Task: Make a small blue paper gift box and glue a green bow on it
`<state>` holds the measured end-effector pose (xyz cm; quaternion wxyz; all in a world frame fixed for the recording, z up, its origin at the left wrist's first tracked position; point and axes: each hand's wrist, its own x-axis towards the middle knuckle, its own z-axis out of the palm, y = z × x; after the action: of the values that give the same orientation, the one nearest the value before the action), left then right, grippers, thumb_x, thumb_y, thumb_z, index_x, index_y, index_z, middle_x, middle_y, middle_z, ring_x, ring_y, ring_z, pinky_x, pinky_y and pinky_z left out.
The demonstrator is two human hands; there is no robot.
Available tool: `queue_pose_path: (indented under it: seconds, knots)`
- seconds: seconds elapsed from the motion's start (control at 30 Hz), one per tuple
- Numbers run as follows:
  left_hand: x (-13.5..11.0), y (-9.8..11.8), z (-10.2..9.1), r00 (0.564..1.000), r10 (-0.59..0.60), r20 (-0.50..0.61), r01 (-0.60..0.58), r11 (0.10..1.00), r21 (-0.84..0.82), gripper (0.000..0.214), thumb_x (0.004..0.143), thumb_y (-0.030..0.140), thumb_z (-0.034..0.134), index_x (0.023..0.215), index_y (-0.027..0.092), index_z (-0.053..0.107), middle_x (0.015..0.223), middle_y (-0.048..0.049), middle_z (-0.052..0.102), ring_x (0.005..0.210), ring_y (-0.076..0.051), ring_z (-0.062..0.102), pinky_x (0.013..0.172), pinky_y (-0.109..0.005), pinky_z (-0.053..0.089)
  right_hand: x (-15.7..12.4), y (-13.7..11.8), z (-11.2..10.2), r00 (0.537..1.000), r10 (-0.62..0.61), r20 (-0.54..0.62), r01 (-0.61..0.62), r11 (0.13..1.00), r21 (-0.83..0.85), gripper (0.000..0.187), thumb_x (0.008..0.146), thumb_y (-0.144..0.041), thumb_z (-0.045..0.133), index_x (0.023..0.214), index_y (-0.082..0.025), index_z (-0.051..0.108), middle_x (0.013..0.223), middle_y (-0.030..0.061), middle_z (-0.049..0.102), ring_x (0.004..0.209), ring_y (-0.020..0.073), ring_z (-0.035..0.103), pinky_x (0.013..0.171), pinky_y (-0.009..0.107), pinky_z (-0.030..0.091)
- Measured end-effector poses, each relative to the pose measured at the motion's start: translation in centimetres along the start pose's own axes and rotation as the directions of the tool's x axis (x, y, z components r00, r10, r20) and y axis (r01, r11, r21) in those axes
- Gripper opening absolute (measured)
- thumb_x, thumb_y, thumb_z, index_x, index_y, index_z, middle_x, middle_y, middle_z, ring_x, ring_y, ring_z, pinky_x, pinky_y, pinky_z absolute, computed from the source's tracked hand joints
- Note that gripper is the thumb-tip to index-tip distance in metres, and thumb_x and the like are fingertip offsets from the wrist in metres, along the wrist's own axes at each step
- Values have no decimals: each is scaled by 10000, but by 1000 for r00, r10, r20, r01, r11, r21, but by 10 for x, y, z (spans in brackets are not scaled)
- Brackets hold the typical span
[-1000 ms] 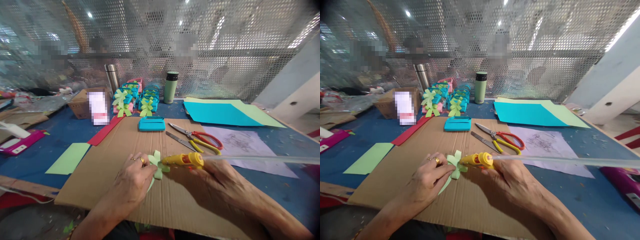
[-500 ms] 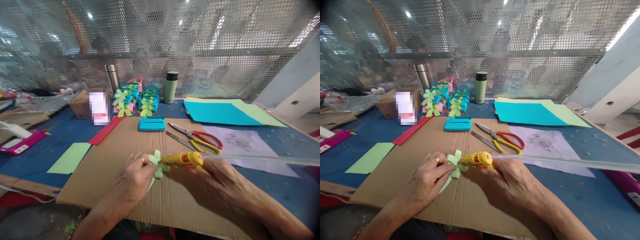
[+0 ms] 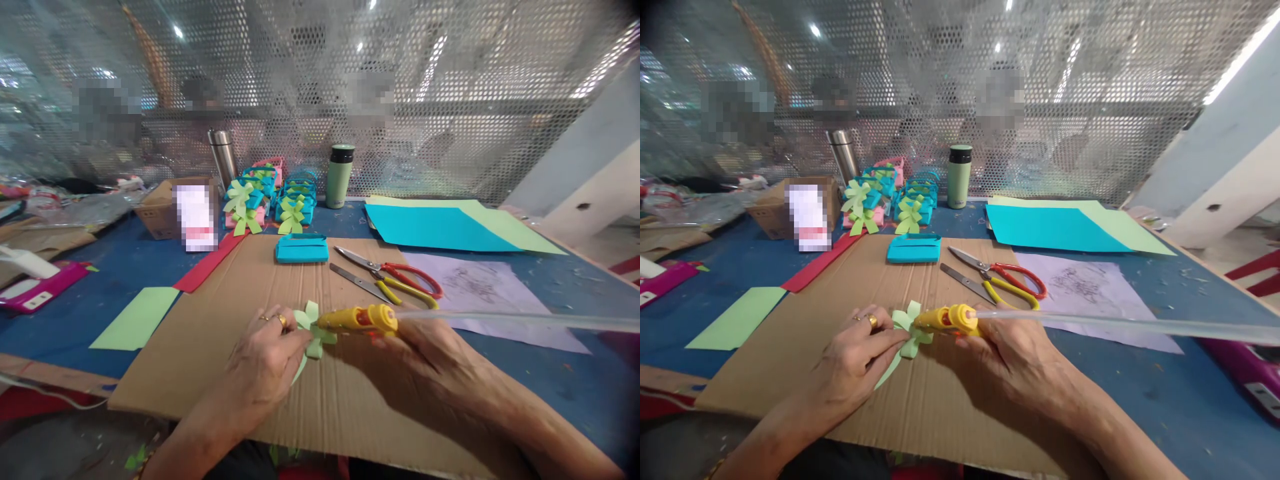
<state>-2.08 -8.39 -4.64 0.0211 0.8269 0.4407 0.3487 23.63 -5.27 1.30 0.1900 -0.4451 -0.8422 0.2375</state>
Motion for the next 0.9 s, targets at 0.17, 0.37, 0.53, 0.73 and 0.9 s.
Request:
queue_pose_path:
  seconds: [0.17, 0.37, 0.53, 0.73, 0.9]
  knots:
    - [1, 1, -1, 1000, 8, -6, -8, 1000, -3, 255, 989, 66, 504, 1016, 194, 722, 845, -33, 525, 835, -199, 508, 761, -340, 365, -5, 3, -1, 999, -6, 33, 5, 1000, 13, 334, 1012, -368, 495, 759, -225, 659, 598, -25, 570, 505, 119, 467, 445, 246, 315]
    - [-1, 0, 1, 1000, -29, 6, 29, 1000, -4, 261, 988, 79, 498, 994, 207, 725, 842, -25, 514, 812, -197, 497, 779, -358, 345, -10, 28, 0, 998, -9, -57, 4, 997, -76, 425, 1009, -457, 492, 652, -231, 536, 564, -33, 486, 492, 124, 417, 445, 261, 301]
    - [-1, -1, 1, 1000, -9, -3, 9, 1000, -10, 240, 988, 75, 514, 1000, 189, 725, 843, -26, 512, 815, -193, 492, 764, -353, 349, -7, 27, 1, 999, -31, -45, 28, 997, -73, 392, 1035, -416, 457, 731, -237, 628, 589, -25, 550, 518, 137, 473, 468, 258, 352]
    - [0, 0, 0, 1000, 6, 3, -6, 1000, -16, 242, 997, 79, 508, 1013, 182, 726, 845, -25, 509, 825, -189, 500, 753, -344, 372, -4, 15, 1, 1000, -25, 0, 25, 996, -85, 415, 1031, -388, 443, 679, -233, 601, 536, -29, 521, 470, 129, 445, 437, 258, 318]
    - [1, 0, 1, 1000, 17, -11, -17, 1000, 4, 252, 994, 77, 501, 1009, 179, 730, 837, -29, 518, 814, -190, 504, 732, -343, 371, -3, -1, -1, 998, -57, 12, 58, 997, -59, 353, 1038, -310, 425, 769, -228, 638, 602, -30, 582, 510, 120, 488, 481, 245, 361]
